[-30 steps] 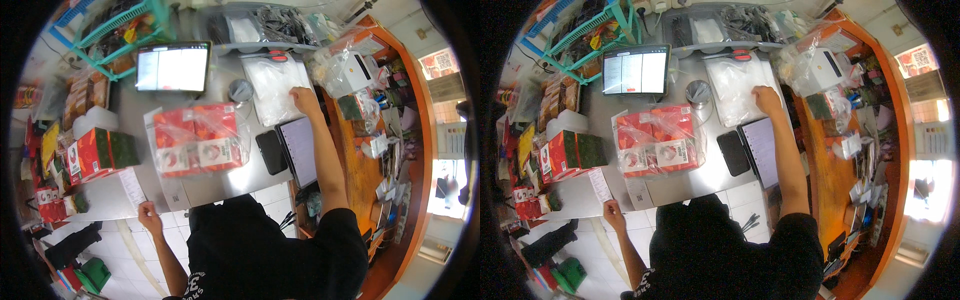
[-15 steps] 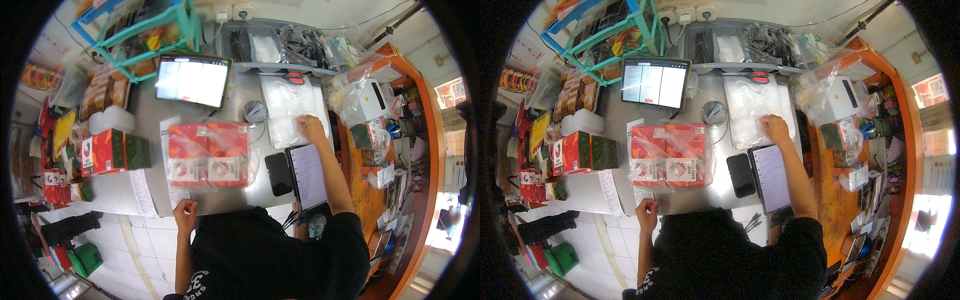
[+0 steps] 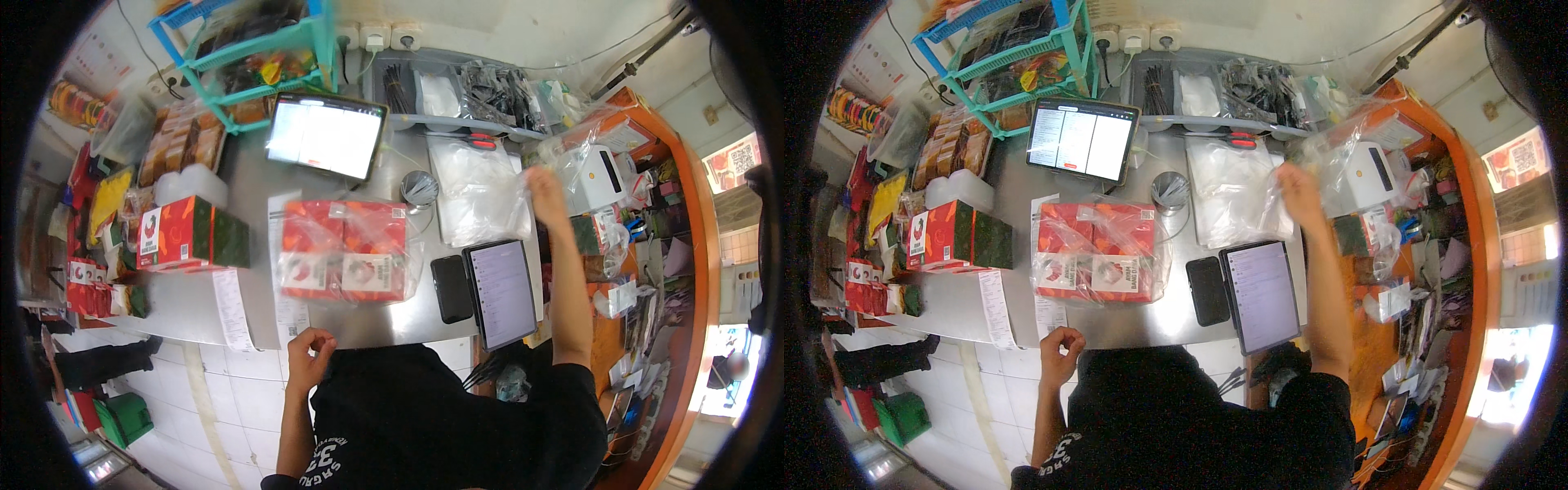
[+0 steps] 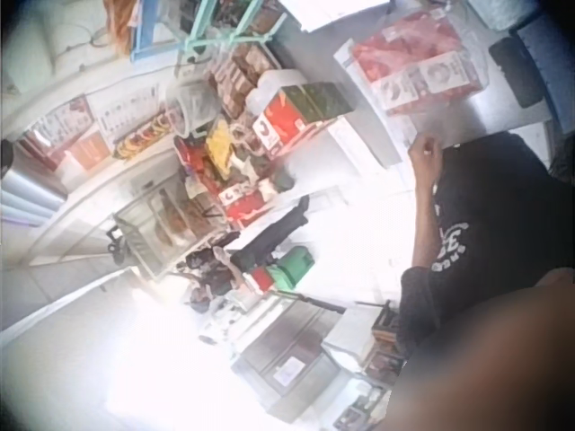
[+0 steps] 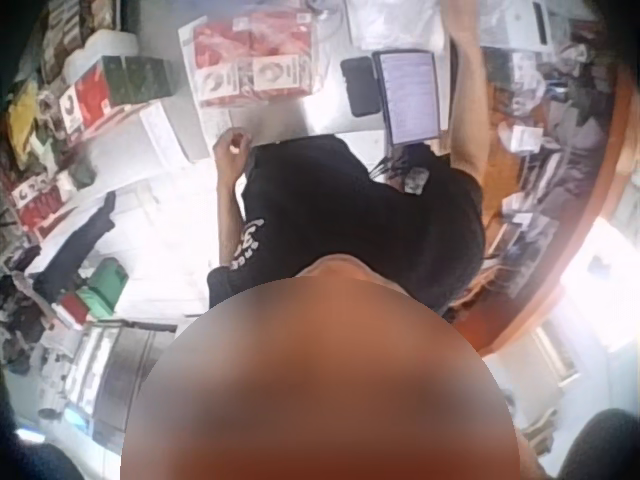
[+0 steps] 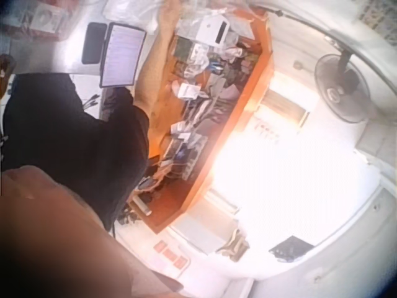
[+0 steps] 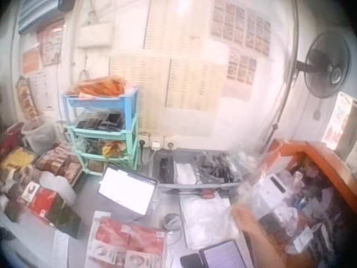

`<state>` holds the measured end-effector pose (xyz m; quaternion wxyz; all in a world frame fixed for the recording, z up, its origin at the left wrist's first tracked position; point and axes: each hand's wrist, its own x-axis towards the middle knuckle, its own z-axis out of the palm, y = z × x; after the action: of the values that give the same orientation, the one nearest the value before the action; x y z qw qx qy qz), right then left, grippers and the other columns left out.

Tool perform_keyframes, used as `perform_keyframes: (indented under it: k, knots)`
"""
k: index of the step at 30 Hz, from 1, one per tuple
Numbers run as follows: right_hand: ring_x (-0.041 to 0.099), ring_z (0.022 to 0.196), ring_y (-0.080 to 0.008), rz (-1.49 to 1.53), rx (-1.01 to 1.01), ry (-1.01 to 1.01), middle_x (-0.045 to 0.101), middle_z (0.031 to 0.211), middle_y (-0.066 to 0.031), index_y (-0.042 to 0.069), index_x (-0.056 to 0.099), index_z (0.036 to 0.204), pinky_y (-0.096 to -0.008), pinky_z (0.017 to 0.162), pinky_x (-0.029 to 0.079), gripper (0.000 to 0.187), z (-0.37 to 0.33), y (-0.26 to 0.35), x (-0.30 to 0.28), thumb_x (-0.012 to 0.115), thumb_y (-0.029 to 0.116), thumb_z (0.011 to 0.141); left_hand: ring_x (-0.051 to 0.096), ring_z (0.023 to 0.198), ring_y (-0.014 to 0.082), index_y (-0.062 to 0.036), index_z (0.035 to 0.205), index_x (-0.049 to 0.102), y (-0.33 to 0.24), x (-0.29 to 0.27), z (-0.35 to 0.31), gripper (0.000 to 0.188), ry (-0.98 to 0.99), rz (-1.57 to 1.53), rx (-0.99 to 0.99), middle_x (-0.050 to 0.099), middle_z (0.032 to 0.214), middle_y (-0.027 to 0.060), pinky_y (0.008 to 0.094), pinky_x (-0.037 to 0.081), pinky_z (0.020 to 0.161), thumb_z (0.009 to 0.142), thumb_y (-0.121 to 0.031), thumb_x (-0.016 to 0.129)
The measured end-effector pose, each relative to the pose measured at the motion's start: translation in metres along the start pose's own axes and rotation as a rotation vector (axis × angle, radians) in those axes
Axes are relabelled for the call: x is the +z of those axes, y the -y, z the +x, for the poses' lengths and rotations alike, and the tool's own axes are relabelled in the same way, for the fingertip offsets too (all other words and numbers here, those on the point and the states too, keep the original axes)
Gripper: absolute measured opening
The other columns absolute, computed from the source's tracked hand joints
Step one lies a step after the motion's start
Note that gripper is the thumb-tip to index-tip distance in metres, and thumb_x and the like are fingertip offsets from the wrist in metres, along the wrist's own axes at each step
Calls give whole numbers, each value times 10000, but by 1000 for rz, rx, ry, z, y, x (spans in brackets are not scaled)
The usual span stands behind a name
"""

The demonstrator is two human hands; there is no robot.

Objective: The person packs food items into plastic bags at a counter, including red boxes and other packaged goods. They handle receipts and place items into bags, then move to a display case to attach a receipt. The person also interacts with a payment terminal and organizes items on the counter.

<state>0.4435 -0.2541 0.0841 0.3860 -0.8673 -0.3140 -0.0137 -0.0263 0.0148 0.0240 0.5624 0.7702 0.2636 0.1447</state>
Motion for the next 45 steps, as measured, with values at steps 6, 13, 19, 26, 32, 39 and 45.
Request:
perform_keyframes:
  k: [6,13,19,26,32,39,45]
  knots:
    - [583,753,-118,-120,220,-545,634,847,-24,63,648,1000,-264,657,463,217,-4,205,-98,569,263,967,651,785,151,-21,1137,661,-81,13,23,269,573,-236,193,690,868,67,297,517,745,888,-122,683]
    - [531,562,-85,537,480,-164,603,704,7,66,627,956,-237,491,406,206,-62,275,-20,550,256,978,509,1208,186,-38,1489,280,-144,85,60,792,825,-1352,462,474,1393,141,404,462,964,862,-216,729]
    - [429,538,-20,773,492,168,496,685,77,79,598,907,-184,462,318,238,-170,264,50,495,266,1013,635,940,235,-19,1420,379,-61,-37,-16,727,834,-1571,57,600,1136,140,440,546,835,802,-94,756]
    - [435,655,-63,808,160,64,454,715,74,71,527,848,-222,567,343,213,-283,288,167,515,216,1002,593,668,156,9,1002,624,52,-164,-197,191,3,-1059,-255,622,786,63,318,537,652,826,13,699]
    - [641,743,-173,50,-200,158,679,813,-92,25,646,1027,-293,689,500,216,-376,347,279,650,191,889,563,608,116,26,795,650,103,-215,-298,66,-402,-808,-256,602,668,54,249,462,572,860,39,653]
    - [574,647,-113,838,342,1351,627,732,-24,4,656,970,-264,601,467,333,-479,412,333,614,334,958,588,621,112,5,804,636,122,-197,-317,151,-426,-324,-456,645,687,28,262,462,581,901,-111,632]
    - [427,528,-83,952,297,1380,485,608,50,63,595,690,-264,458,347,399,-501,412,356,687,391,900,546,619,101,-18,767,640,105,-167,-319,93,-83,49,-112,614,673,26,276,452,561,839,-55,687]
